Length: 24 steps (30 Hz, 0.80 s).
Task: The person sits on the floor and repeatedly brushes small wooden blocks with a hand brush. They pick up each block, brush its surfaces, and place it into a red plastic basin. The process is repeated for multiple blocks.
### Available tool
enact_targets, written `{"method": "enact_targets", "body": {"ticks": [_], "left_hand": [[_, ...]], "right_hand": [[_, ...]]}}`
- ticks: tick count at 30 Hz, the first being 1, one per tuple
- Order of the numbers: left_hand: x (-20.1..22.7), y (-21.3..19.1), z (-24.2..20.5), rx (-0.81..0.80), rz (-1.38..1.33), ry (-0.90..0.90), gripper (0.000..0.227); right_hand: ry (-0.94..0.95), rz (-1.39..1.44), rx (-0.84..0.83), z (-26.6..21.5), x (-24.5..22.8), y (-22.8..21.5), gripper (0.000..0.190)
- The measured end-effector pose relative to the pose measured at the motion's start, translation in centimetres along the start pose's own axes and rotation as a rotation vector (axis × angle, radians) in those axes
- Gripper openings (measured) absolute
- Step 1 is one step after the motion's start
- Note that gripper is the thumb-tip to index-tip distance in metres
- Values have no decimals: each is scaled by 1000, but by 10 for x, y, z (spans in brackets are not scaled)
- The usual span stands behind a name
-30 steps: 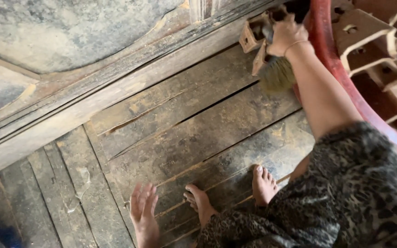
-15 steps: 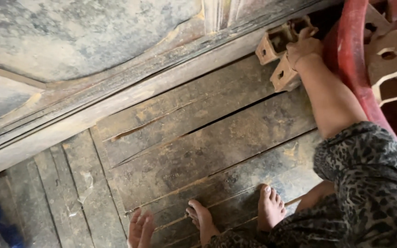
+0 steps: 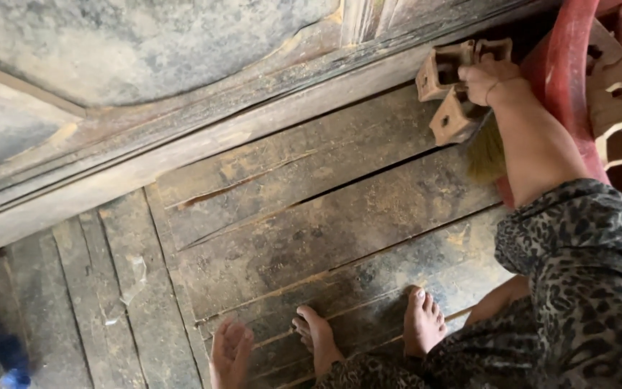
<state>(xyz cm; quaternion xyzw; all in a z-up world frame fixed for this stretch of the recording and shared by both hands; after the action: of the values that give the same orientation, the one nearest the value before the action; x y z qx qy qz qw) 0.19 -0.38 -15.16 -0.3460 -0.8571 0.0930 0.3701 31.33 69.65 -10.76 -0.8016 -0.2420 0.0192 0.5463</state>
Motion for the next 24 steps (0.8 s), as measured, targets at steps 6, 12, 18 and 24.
{"method": "enact_targets", "body": {"ticks": [6, 12, 18, 24], "left_hand": [[37, 5, -25, -50, 223, 84, 66], [45, 12, -34, -166, 315, 324, 65], [44, 17, -47, -297, 287, 752, 70], [45, 6, -53, -281, 322, 771, 75]], "right_hand": [[-90, -130, 65, -14, -5, 25, 35], [-126, 3, 20, -133, -92, -47, 24], [-393, -201, 180, -167, -159, -83, 13], [-372, 192, 375, -230, -184, -115, 60]]}}
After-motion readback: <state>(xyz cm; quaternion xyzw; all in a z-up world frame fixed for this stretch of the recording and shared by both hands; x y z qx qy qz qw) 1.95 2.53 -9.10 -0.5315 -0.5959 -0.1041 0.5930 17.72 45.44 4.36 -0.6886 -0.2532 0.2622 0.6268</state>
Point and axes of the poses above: each hand's wrist, its own z-axis towards the middle knuckle, its own y-axis out of the palm, x = y × z, the point moved 6 cm from there along z, towards the middle knuckle, and after that the axes turned 8 degrees about x, right-handed, at the moved point
